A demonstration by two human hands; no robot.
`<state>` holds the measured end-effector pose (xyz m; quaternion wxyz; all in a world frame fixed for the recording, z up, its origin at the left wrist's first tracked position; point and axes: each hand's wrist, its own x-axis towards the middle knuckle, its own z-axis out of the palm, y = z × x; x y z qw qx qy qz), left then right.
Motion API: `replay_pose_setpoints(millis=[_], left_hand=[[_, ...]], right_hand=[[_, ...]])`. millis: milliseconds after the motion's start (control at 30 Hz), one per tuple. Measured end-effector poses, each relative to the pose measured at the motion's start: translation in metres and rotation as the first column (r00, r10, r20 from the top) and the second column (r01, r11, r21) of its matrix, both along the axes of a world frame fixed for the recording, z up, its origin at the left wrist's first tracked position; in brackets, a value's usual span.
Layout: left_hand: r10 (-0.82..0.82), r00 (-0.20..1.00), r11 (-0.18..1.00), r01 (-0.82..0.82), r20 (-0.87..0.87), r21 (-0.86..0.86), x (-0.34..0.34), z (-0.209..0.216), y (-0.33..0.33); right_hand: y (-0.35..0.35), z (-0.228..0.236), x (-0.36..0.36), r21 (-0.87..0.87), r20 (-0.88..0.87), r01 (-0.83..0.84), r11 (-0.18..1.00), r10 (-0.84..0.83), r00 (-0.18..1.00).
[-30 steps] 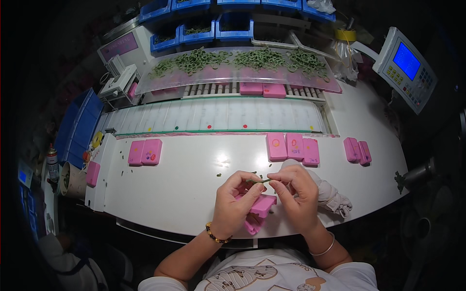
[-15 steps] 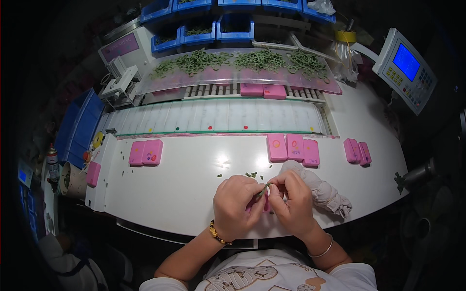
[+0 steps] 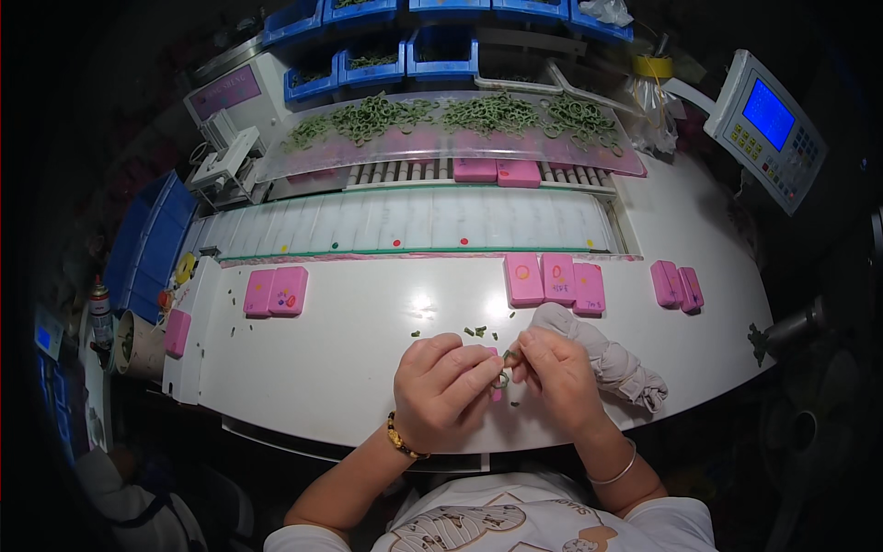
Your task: Assembling small toy figurines by placing them into pink plastic containers, adding accessories, and wiping them clean with a cloth at a production station.
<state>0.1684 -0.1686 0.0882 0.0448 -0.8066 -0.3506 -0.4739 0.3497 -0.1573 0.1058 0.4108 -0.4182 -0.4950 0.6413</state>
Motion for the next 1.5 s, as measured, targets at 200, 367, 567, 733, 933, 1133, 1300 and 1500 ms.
replay_pose_setpoints(millis=[200,367,567,733,933,1133,1300,1500], left_hand=[[-0.006,0.996,1.000,0.008,0.092,-0.021,-0.001,0.000,0.003],[0.053,0.984,0.996,-0.040,0.171,-0.080,0.004,0.002,0.003],[0.129,0.888,0.848,0.132,0.442,-0.514,0.001,0.011,0.000],[0.134,0.805,0.646,0.371,0.577,-0.667,-0.004,0.008,-0.001],[0.143,0.771,0.396,0.530,0.621,-0.750,-0.002,0.016,0.003],[0.107,0.811,0.162,0.556,0.575,-0.815,-0.013,0.021,0.024],[-0.255,0.955,-0.213,0.095,0.149,-0.972,-0.038,0.059,0.085],[0.304,0.549,0.435,0.648,0.779,-0.626,-0.027,0.128,0.192]], right_hand=[[0.004,-0.003,-0.009,0.433,0.160,0.070,0.898,-0.154,0.975],[0.002,-0.012,-0.005,0.198,-0.020,0.065,0.978,-0.062,0.998],[0.004,-0.009,-0.003,0.377,0.061,0.185,0.908,-0.223,0.973],[0.004,-0.008,-0.007,0.363,0.015,0.233,0.902,-0.256,0.967],[0.004,-0.006,-0.005,0.347,0.064,0.215,0.913,-0.252,0.966],[0.001,-0.003,0.006,0.350,0.201,0.131,0.928,-0.210,0.957],[-0.001,-0.001,0.020,0.325,0.126,0.214,0.921,-0.266,0.956],[-0.006,0.003,0.014,0.277,0.047,0.224,0.934,-0.246,0.968]])
